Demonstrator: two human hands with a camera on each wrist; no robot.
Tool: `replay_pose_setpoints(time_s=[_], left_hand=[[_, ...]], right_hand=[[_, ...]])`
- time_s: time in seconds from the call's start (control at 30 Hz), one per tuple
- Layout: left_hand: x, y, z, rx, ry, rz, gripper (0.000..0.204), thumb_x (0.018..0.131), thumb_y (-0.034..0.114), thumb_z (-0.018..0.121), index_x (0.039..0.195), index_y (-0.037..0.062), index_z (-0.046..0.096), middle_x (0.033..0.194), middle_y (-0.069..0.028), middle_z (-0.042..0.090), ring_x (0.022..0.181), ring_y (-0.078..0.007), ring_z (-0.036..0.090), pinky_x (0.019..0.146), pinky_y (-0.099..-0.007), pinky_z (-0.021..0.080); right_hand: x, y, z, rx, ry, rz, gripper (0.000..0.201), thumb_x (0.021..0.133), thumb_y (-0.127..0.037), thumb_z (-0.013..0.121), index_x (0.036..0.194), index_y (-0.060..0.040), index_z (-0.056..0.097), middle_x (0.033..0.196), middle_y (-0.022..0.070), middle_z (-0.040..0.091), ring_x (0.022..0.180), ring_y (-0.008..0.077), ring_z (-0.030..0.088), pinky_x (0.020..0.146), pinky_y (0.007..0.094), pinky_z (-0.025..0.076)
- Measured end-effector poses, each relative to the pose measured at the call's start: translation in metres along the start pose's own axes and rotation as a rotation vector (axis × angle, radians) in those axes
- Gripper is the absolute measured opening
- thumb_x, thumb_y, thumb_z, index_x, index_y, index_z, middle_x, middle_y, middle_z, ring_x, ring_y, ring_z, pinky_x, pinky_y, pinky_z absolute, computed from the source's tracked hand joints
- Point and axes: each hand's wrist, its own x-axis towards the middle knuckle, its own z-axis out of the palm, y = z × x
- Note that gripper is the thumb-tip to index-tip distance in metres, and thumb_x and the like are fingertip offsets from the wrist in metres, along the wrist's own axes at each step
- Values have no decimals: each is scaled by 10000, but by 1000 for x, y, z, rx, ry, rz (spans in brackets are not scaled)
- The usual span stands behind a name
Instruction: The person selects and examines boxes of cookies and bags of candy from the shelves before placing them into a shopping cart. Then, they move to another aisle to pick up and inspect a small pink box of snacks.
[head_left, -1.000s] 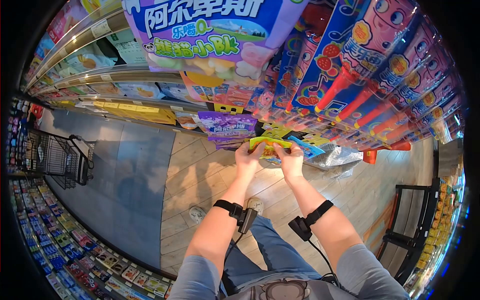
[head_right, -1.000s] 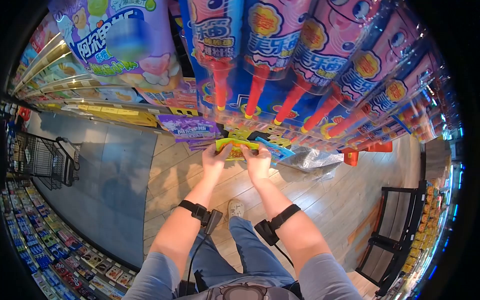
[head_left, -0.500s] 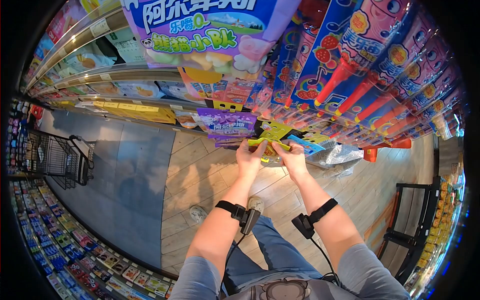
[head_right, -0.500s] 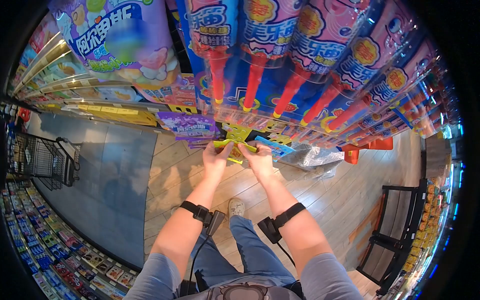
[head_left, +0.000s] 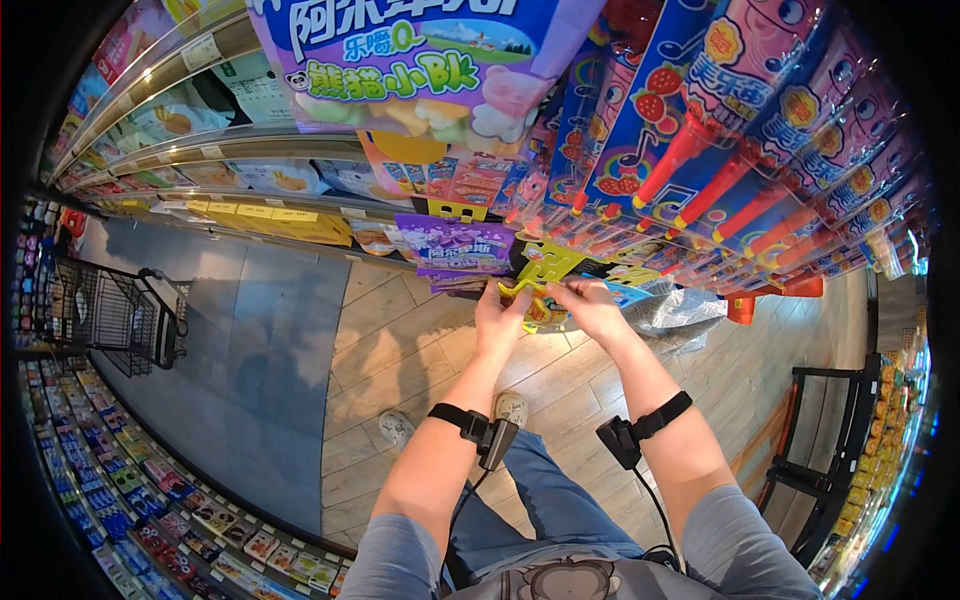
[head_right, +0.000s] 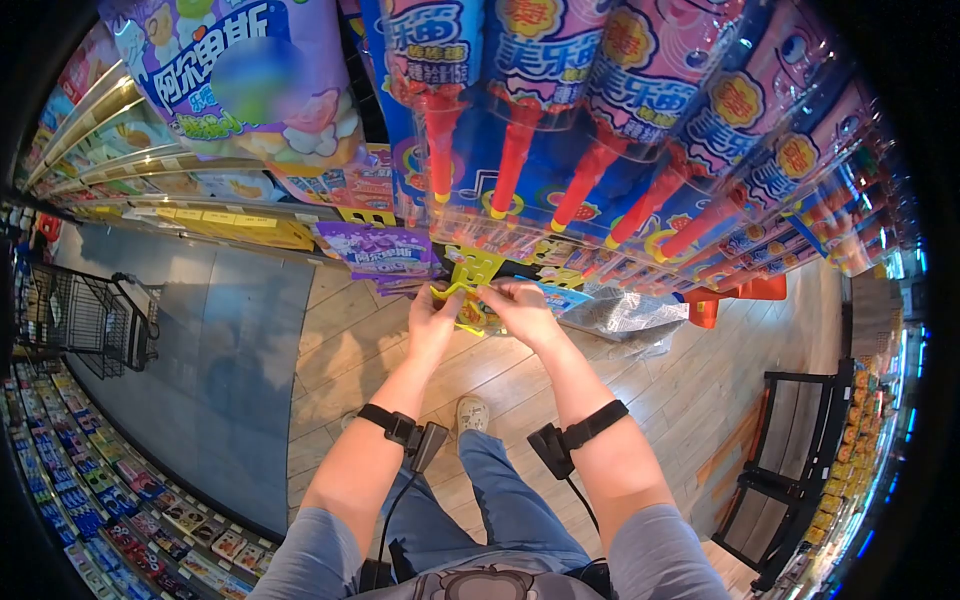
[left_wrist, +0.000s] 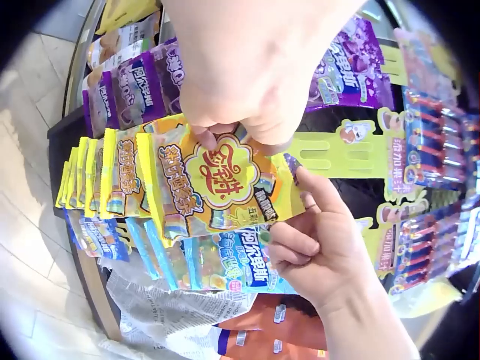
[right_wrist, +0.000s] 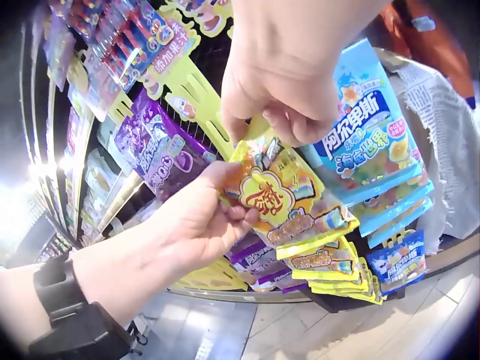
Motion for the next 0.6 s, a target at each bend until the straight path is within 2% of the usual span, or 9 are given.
replay_pose_setpoints(time_s=[0.13,0.2,0.3,0.4,0.5,0.6], left_hand=[[-1,-8,-2,111,-1,50,157,823,123,640,900,12,558,764,-24,599,664,-71,541,583,-219,432],[-5,-7,-3,127,1,70,168,824,127,639,912,6,562,771,-22,601,672,-73,544,588,-222,433],[-12,-1,-4,77,-10,35,184,831,124,637,942,-4,566,800,-28,612,683,-80,552,602,-228,440],[-11,-9,-8,61,-20,15,180,837,110,635,955,-8,567,815,-31,616,680,-84,552,621,-239,451],[-10,-18,-9,-16,26,76,192,847,103,627,989,-8,561,851,-41,617,710,-82,556,650,-239,460],[-9,-28,-15,135,39,129,246,854,110,621,1056,-3,538,885,-46,618,750,-84,562,673,-233,463]], right_hand=[[-5,-15,-1,-77,-20,56,333,821,-269,645,967,29,638,837,82,666,729,124,582,697,270,459],[-6,-16,1,-217,6,-17,338,815,-261,641,986,30,628,871,119,664,758,169,600,718,294,460],[-5,-12,1,-255,9,-38,353,812,-265,638,1007,29,619,893,148,656,785,219,608,742,315,457],[-9,-24,0,-337,-5,-7,375,814,-279,634,1019,33,612,886,156,655,793,235,614,741,321,459],[-13,-28,1,-376,25,-8,383,817,-284,629,1016,43,610,890,163,654,803,236,621,732,321,462],[-11,-10,4,-352,105,-90,381,818,-250,627,1058,44,590,900,169,654,811,232,628,699,309,477]])
